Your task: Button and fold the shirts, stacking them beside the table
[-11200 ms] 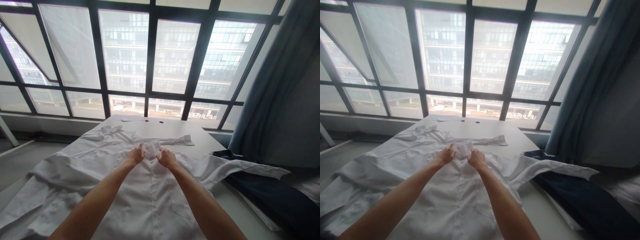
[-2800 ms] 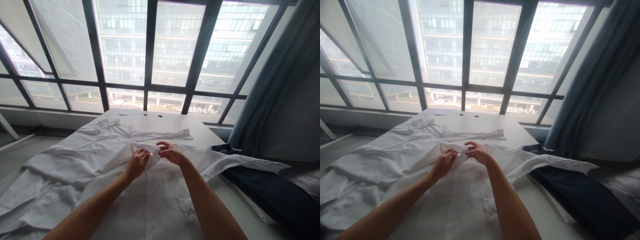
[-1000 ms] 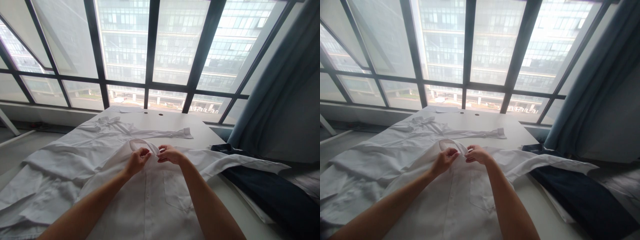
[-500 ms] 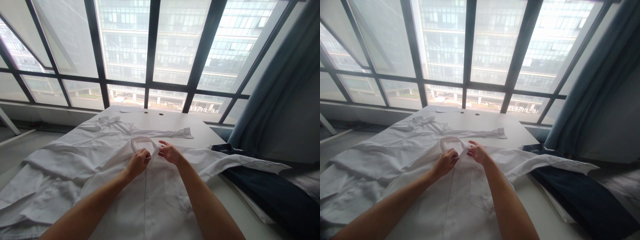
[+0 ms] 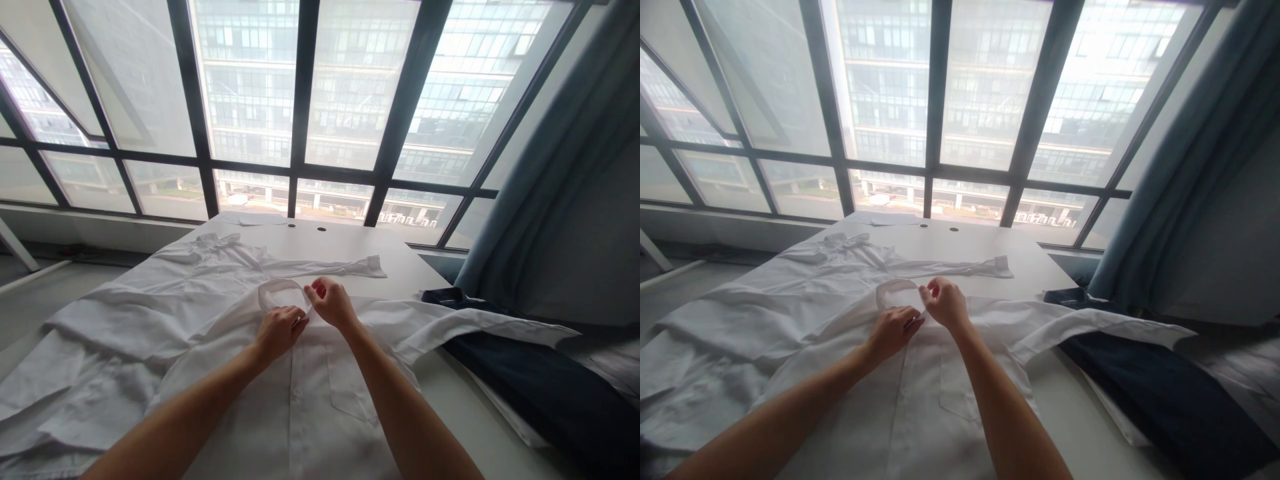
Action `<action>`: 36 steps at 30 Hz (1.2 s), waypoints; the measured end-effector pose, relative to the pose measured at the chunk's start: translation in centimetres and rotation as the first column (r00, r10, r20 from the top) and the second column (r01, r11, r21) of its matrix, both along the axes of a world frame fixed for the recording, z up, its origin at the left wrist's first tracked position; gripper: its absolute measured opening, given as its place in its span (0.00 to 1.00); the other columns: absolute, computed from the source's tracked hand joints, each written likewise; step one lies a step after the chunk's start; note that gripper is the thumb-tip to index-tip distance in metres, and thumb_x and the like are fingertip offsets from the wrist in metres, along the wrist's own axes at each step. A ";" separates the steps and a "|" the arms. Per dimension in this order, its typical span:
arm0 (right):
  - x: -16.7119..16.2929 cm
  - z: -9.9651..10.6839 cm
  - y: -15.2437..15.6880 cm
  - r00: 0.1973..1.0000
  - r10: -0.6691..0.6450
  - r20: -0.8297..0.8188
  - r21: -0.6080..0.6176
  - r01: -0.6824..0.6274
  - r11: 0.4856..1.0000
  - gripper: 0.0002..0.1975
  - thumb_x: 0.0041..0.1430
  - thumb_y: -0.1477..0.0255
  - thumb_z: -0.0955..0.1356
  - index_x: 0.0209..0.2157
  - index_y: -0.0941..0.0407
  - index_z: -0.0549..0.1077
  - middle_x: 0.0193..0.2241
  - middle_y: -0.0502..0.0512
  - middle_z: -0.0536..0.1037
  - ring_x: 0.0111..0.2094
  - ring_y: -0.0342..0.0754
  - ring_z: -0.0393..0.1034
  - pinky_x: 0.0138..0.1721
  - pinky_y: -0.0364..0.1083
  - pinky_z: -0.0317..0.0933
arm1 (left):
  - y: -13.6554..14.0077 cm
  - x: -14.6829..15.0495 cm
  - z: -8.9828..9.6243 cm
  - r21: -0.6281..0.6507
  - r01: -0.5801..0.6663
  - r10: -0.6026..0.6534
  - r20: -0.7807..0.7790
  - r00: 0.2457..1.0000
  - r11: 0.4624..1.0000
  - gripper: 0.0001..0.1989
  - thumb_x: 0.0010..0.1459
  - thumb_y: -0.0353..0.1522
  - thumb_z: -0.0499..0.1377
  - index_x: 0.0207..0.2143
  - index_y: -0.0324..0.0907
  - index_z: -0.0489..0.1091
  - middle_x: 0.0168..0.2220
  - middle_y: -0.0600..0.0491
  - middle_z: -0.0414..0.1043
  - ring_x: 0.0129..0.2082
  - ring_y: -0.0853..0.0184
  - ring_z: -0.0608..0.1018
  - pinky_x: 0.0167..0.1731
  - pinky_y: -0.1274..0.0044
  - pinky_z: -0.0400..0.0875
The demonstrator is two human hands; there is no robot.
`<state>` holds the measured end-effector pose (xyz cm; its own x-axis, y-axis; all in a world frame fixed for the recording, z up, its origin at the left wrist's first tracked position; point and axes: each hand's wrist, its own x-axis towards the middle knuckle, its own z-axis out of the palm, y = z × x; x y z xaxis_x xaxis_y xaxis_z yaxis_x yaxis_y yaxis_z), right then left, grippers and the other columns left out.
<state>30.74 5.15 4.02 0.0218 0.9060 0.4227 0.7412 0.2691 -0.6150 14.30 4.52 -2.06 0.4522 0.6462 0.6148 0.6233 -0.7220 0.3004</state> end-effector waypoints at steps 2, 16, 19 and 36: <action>-0.4 0.9 -0.9 0.987 0.010 0.161 -0.032 -0.005 0.999 0.09 0.54 0.63 0.70 0.30 0.54 0.73 0.26 0.52 0.76 0.29 0.47 0.68 0.33 0.44 0.58 | 0.0 0.0 0.0 0.023 0.010 -0.010 -0.003 1.000 1.000 0.09 0.64 0.31 0.56 0.29 0.41 0.70 0.27 0.52 0.75 0.27 0.66 0.76 0.31 0.76 0.65; 0.1 0.1 0.1 0.972 -0.217 0.093 -0.016 0.219 0.976 0.09 0.61 0.70 0.63 0.39 0.56 0.73 0.24 0.56 0.75 0.28 0.50 0.69 0.32 0.45 0.54 | -0.4 -0.2 1.0 0.083 0.018 -0.004 -0.171 0.985 0.996 0.14 0.66 0.37 0.53 0.28 0.42 0.69 0.29 0.49 0.73 0.34 0.60 0.75 0.38 0.69 0.66; 0.7 0.1 0.4 0.985 -0.169 0.012 0.017 0.169 0.985 0.12 0.56 0.73 0.64 0.42 0.55 0.73 0.21 0.51 0.72 0.24 0.47 0.65 0.29 0.43 0.52 | 0.0 -1.7 1.8 0.125 0.085 -0.063 -0.171 0.983 0.989 0.10 0.65 0.34 0.52 0.31 0.42 0.70 0.31 0.49 0.74 0.35 0.61 0.74 0.45 0.66 0.65; 6.1 1.7 0.7 0.920 0.383 -0.088 -0.184 -0.393 0.901 0.11 0.51 0.69 0.67 0.30 0.57 0.81 0.17 0.48 0.71 0.19 0.41 0.58 0.22 0.41 0.50 | 4.6 -8.4 2.7 0.236 -0.034 0.083 -0.203 0.976 0.971 0.10 0.59 0.28 0.55 0.41 0.45 0.73 0.62 0.43 0.64 0.64 0.53 0.62 0.61 0.54 0.52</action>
